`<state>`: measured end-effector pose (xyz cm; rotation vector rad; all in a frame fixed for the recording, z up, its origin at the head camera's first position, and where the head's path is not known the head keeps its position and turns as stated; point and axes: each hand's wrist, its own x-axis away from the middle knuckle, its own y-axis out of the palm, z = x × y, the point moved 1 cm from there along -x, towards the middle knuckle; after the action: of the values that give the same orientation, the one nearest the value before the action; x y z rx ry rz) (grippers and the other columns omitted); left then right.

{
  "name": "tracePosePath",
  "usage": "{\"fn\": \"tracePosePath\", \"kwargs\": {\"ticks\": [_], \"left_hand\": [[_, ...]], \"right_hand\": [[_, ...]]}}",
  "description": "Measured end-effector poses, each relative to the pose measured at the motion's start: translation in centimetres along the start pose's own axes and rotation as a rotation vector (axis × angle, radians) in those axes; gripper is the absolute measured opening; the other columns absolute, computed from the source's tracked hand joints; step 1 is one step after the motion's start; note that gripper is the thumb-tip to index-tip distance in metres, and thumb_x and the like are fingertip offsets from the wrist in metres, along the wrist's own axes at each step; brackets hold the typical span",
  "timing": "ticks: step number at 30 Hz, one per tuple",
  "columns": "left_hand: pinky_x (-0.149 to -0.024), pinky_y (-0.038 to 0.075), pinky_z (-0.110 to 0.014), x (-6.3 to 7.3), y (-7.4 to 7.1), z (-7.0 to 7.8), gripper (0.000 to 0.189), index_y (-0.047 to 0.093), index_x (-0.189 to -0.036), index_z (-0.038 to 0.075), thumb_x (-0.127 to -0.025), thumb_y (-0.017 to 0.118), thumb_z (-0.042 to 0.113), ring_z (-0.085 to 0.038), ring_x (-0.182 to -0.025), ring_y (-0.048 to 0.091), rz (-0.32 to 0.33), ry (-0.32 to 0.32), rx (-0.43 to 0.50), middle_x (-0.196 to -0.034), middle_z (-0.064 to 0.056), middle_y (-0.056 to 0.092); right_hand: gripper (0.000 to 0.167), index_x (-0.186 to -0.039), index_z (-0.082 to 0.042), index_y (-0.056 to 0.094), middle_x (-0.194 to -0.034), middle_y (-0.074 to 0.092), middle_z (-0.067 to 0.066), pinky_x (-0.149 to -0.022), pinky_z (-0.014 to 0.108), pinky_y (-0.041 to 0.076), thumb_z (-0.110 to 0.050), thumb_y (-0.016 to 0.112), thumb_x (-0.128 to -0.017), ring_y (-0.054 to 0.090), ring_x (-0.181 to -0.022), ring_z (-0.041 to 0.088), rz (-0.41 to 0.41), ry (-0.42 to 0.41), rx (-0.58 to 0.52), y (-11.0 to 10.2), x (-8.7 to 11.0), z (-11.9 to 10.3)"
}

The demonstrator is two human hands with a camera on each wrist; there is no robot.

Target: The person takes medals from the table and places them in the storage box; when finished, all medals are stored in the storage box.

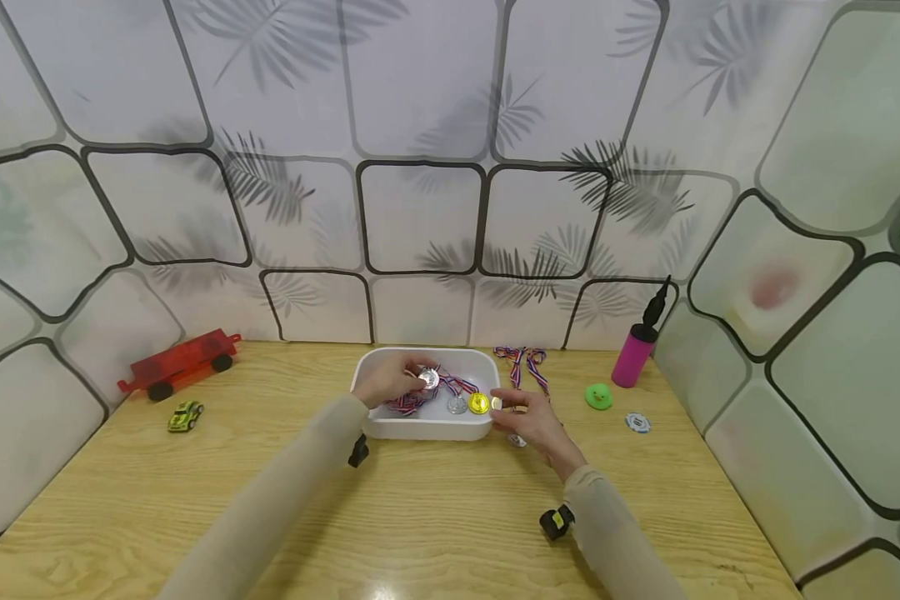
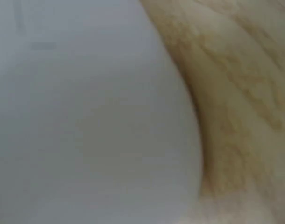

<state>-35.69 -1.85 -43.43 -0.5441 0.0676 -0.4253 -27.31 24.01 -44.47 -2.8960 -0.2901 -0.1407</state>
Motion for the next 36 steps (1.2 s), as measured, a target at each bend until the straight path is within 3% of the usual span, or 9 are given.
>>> {"fn": "tracePosePath", "kwargs": {"ticks": [6, 12, 19, 25, 36], "left_hand": [[-0.056, 0.053, -0.021, 0.3, 0.5, -0.3, 0.037, 0.066, -0.121, -0.001, -0.085, 0.068, -0.007, -0.013, -0.064, 0.065, -0.011, 0.008, 0.032, -0.083, -0.012, 0.062], [-0.049, 0.052, -0.022, 0.3, 1.0, -0.7, 0.034, 0.067, -0.116, -0.005, -0.082, 0.071, -0.008, -0.01, -0.052, 0.059, -0.041, 0.029, 0.029, -0.072, -0.011, 0.066], [-0.047, 0.052, -0.021, -0.1, 1.5, -1.2, 0.035, 0.069, -0.116, -0.001, -0.082, 0.073, -0.007, -0.01, -0.05, 0.057, -0.082, 0.055, -0.071, -0.073, -0.008, 0.063], [-0.048, 0.052, -0.021, -0.2, 1.9, -0.9, 0.036, 0.069, -0.116, -0.003, -0.08, 0.074, -0.006, -0.01, -0.051, 0.055, -0.108, 0.12, -0.175, -0.075, -0.011, 0.062], [-0.051, 0.049, -0.017, -0.6, 1.6, -0.9, 0.036, 0.072, -0.113, 0.002, -0.079, 0.08, 0.003, -0.005, -0.052, 0.054, -0.079, 0.201, -0.351, -0.075, -0.007, 0.067]], "right_hand": [[0.052, -0.14, 0.008, 0.046, -0.125, 0.049, 0.025, -0.09, 0.036, 0.056, -0.004, 0.065, -0.093, 0.065, -0.092, 0.014, 0.012, 0.017, 0.001, 0.0, -0.1, 0.0], [0.052, -0.141, 0.007, 0.046, -0.134, 0.047, 0.028, -0.091, 0.036, 0.056, -0.005, 0.064, -0.094, 0.065, -0.094, 0.015, 0.004, 0.01, 0.011, -0.1, 0.0, 0.0], [0.051, -0.14, 0.007, 0.048, -0.125, 0.049, 0.023, -0.089, 0.033, 0.057, -0.004, 0.065, -0.093, 0.064, -0.092, 0.014, 0.02, 0.018, 0.008, 0.0, -0.2, 0.2], [0.051, -0.14, 0.007, 0.047, -0.124, 0.049, 0.022, -0.089, 0.034, 0.057, -0.005, 0.065, -0.094, 0.064, -0.092, 0.014, 0.022, 0.016, 0.01, -0.1, -0.1, 0.3], [0.051, -0.14, 0.006, 0.048, -0.123, 0.05, 0.021, -0.087, 0.031, 0.058, -0.005, 0.065, -0.093, 0.065, -0.092, 0.013, 0.021, 0.014, 0.005, -0.2, -0.1, 0.2]]}}
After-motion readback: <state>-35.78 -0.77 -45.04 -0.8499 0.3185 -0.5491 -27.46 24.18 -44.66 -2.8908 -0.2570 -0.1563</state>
